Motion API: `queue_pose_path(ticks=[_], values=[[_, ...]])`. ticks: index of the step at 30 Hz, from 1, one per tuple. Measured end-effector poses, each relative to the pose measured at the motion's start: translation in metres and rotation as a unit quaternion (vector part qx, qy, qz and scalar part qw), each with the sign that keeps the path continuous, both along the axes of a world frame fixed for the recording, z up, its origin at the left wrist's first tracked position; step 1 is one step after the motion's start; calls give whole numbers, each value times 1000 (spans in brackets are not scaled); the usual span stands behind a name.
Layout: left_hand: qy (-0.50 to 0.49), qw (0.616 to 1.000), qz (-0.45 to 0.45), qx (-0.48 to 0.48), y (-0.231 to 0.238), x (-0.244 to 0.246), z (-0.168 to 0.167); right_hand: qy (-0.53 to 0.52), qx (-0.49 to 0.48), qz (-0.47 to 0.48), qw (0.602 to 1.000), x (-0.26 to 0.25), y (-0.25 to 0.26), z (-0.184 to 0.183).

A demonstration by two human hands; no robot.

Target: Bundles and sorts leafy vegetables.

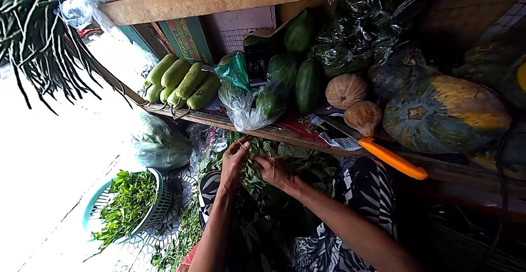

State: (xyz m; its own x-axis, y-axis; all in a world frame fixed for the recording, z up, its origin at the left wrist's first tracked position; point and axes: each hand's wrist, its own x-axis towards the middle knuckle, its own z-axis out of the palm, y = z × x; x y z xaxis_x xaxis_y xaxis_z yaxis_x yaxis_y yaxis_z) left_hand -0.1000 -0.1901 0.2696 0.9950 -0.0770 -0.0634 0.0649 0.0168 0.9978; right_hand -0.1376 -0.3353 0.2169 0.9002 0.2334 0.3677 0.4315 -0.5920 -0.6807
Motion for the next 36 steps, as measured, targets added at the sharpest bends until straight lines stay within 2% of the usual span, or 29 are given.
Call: queue_pose_path(ticks=[2, 4, 6, 8, 10, 13, 15, 17, 19, 20, 22, 23, 25, 28, 32, 36], values=[[-61, 986, -11, 157, 5, 0, -4, -26, -18, 10, 999, -1, 4, -6], [-130, 943, -25, 305, 10, 1, -11, -21, -42, 13, 999, -3, 4, -7], [-232, 888, -38, 396, 10, -2, -17, 64, -83, 21, 994, -6, 1, 1], [-328, 845, -43, 419, 7, -6, -22, 188, -96, 28, 977, -2, -1, 14], [-389, 841, -59, 373, 3, -8, -27, 258, -35, 17, 965, 4, -6, 24], [-393, 862, -114, 299, 2, -11, -27, 260, 154, -16, 953, 19, -18, 29], [-370, 885, -144, 243, 2, -11, -25, 284, 284, -54, 914, 26, -27, 31], [-334, 918, -157, 146, 1, -9, -26, 295, 383, -79, 872, 30, -29, 32], [-242, 962, -125, -16, -6, -9, -27, 290, 421, -79, 856, 29, -25, 31], [-176, 973, -104, -110, -9, -10, -23, 281, 422, -71, 859, 27, -21, 31], [-25, 960, -24, -277, -14, -11, -7, 253, 400, -54, 879, 21, -12, 30], [34, 948, 15, -315, -14, -9, 0, 236, 381, -46, 893, 18, -9, 31], [79, 944, 49, -316, -14, -6, 5, 196, 336, -39, 921, 12, -3, 30], [75, 955, 56, -281, -14, -5, 7, 137, 246, -53, 958, 7, 0, 25], [15, 979, 21, -203, -10, -6, 5, 86, 145, -68, 983, 3, -3, 18], [-48, 996, 22, -69, -5, -5, -3, 30, 69, -66, 995, 1, -1, 10]])
